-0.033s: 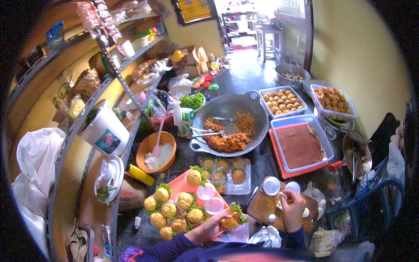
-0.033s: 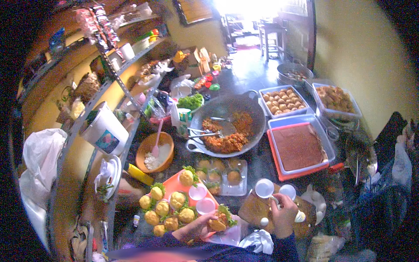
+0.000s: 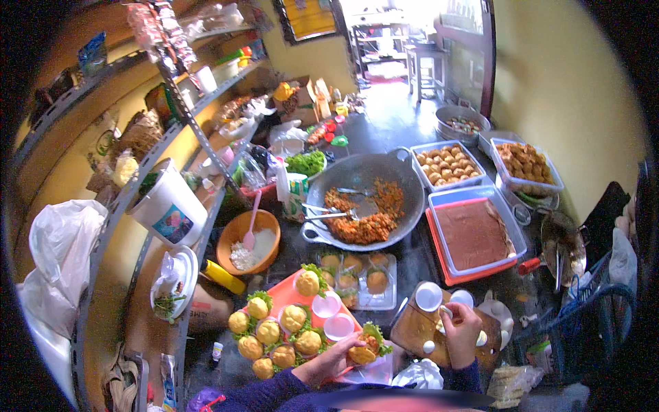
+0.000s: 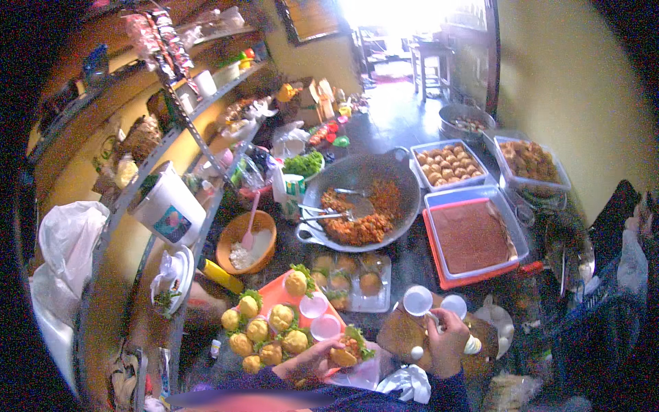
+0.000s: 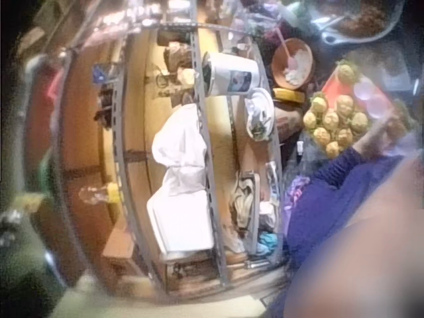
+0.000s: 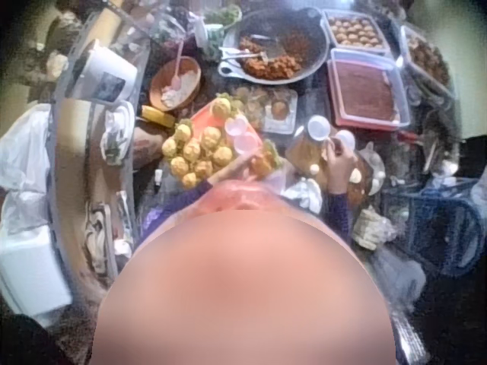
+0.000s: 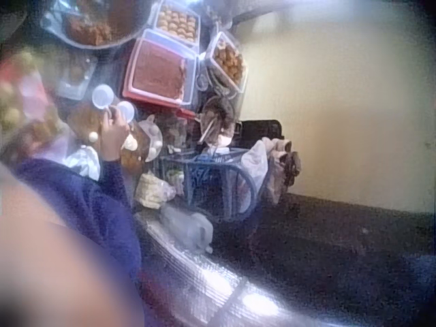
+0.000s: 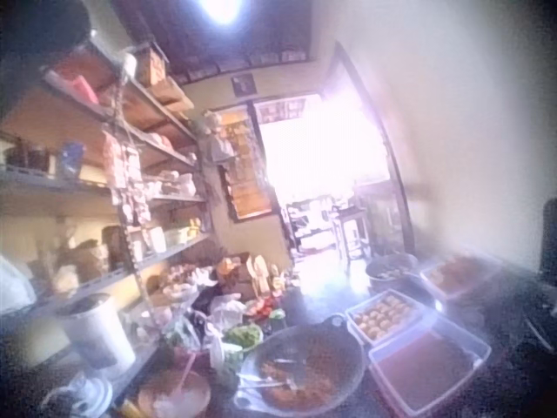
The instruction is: The person assembles small round pastries by placing lettuce and a filling inside, then arranging them in paper cups on a tray. The person also handles sliced onions and adjusts their sleeve during the process.
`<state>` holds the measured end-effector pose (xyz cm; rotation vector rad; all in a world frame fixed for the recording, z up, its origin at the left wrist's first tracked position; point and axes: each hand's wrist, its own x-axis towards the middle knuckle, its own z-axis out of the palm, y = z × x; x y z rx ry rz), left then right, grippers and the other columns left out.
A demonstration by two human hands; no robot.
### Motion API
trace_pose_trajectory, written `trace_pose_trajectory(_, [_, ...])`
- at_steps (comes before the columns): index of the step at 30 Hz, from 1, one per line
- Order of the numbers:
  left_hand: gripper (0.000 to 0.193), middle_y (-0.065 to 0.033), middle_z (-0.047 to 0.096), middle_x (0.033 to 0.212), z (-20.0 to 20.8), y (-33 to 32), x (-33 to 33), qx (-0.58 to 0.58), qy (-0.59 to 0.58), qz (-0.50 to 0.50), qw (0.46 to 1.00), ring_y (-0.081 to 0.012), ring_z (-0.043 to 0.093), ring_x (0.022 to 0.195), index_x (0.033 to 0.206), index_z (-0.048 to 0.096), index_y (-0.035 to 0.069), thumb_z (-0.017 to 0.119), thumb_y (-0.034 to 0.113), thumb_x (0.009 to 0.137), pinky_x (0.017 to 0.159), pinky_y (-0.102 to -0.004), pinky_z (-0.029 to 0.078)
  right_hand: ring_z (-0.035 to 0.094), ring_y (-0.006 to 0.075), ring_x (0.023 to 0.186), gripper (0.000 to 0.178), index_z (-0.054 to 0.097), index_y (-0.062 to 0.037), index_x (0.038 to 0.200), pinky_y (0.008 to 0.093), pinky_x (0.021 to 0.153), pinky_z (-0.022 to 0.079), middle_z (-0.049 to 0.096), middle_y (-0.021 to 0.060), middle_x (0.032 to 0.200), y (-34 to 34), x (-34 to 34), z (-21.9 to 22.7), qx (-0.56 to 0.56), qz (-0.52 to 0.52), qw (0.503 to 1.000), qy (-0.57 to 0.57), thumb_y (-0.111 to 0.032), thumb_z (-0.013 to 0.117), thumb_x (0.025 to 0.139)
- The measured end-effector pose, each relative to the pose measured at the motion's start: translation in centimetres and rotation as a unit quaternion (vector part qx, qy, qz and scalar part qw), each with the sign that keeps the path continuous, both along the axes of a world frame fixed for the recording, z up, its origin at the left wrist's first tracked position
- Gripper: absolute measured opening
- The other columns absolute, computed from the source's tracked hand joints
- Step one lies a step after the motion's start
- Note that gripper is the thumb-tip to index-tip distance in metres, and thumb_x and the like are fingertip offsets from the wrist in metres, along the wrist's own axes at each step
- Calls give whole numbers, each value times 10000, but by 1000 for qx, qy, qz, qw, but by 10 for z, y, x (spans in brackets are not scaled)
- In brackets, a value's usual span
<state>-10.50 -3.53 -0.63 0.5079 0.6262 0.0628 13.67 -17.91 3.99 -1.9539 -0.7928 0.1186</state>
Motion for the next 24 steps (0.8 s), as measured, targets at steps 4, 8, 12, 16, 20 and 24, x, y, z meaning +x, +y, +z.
trace_pose_trajectory(4, [428,-102,559,1247,1,2,0,10,12,-6,1000,-214,603,1105,1307,441,44,573,160,918,963,-347,510,653,230,712,138,687,-32,901,331,614,493,674,119,826,6,-2,8,25,19,999,4,-96,722,785])
trace_pose_trajectory(8, [535,-95,536,1305,1,2,1,3,15,-10,1000,-227,567,1168,1376,398,65,598,172,890,1028,-366,455,662,249,746,138,682,-26,906,345,646,505,674,127,836,11,-9,11,19,51,999,2,-83,709,784])
trace_pose_trajectory(12, [446,-135,561,1254,0,0,-1,9,35,13,999,-226,599,1120,1292,452,3,585,192,910,985,-337,497,668,254,751,149,681,-21,901,349,655,513,675,127,837,16,-17,10,32,78,996,14,-102,711,779])
trace_pose_trajectory(16, [463,-138,565,1239,1,-2,-2,-4,32,7,999,-232,603,1112,1300,446,-1,585,204,910,981,-339,498,643,164,641,123,697,-18,853,285,577,493,667,87,754,20,-24,9,48,79,995,-25,-121,737,798])
trace_pose_trajectory(20, [479,-137,571,1225,6,-3,-1,-25,29,-4,999,-239,610,1096,1306,437,-5,584,225,913,969,-352,506,641,164,638,118,705,-25,855,284,578,496,669,90,756,20,-29,10,47,96,994,-22,-124,737,799])
trace_pose_trajectory(24, [505,-141,558,1242,13,-5,0,8,30,-11,999,-247,605,1109,1325,416,-2,578,265,928,971,-368,507,644,170,646,116,708,-29,868,286,589,500,675,95,767,23,-35,12,65,118,991,-1,-114,735,794])
